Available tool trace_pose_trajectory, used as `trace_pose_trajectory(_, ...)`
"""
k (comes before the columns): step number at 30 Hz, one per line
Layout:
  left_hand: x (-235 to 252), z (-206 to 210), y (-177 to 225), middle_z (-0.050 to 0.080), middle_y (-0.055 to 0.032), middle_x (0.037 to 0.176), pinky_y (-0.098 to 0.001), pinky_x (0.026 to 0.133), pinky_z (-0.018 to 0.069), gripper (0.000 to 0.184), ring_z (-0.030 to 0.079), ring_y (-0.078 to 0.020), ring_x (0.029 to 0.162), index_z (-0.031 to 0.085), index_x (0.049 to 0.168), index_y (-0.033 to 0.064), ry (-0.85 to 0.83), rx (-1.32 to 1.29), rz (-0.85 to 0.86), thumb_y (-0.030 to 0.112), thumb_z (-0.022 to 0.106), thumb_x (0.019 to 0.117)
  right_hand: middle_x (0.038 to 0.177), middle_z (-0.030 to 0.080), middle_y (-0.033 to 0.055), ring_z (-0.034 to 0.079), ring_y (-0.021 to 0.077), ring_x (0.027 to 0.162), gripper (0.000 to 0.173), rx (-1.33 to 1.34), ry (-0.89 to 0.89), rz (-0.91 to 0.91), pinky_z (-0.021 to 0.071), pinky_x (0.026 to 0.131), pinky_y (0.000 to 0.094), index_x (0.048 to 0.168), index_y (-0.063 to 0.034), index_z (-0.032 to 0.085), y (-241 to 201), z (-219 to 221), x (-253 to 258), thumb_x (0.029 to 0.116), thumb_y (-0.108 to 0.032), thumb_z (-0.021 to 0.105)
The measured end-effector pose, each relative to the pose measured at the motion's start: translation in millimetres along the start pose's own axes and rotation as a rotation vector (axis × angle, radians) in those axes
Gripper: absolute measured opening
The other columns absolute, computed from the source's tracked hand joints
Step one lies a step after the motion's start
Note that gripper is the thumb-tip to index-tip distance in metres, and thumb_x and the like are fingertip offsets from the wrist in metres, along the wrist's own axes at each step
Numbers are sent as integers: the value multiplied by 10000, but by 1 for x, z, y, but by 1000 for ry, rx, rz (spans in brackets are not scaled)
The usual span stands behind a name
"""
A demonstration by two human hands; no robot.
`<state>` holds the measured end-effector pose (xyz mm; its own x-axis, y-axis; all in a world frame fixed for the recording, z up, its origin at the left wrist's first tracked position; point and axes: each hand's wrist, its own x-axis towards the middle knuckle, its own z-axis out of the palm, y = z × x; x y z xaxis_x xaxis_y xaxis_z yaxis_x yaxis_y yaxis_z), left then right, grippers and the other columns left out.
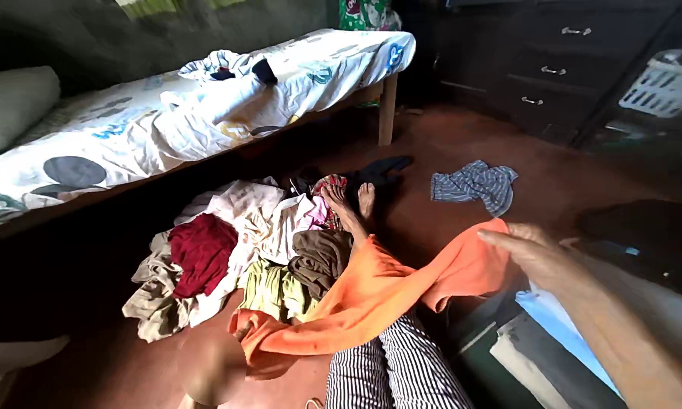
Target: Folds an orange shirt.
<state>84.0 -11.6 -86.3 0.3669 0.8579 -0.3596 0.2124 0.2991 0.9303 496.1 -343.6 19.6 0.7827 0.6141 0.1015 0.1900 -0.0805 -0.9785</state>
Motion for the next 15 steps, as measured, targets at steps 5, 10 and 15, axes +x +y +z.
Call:
trace_pose_trajectory(5,3,-21,23,726,56,979,-298,768,623,338,713,-59,883,537,1267,132,15,-205,246,345,476,1012,771,709,-53,670,24,736,197,72,73,-41,573,737,221,847,-130,701,-12,-11,-1,995,-82,580)
trace_pose_trajectory(10,-5,-7,-11,698,-21,820,-325,696,605,270,692,-106,739,619,1034,24,-41,141,-32,238,460,1076,740,703,-54,660,-1,713,175,47,55,-36,563,717,194,839,-97,704,-7,-3,-6,977,-40,611)
trace_pose_trajectory(15,-11,-30,50,741,42,909,-279,757,611,214,708,-56,822,691,1070,117,-1,46,267,273,553,1023,764,704,-72,651,12,685,157,24,58,-82,566,651,222,893,-149,729,-29,-21,10,1002,-171,619)
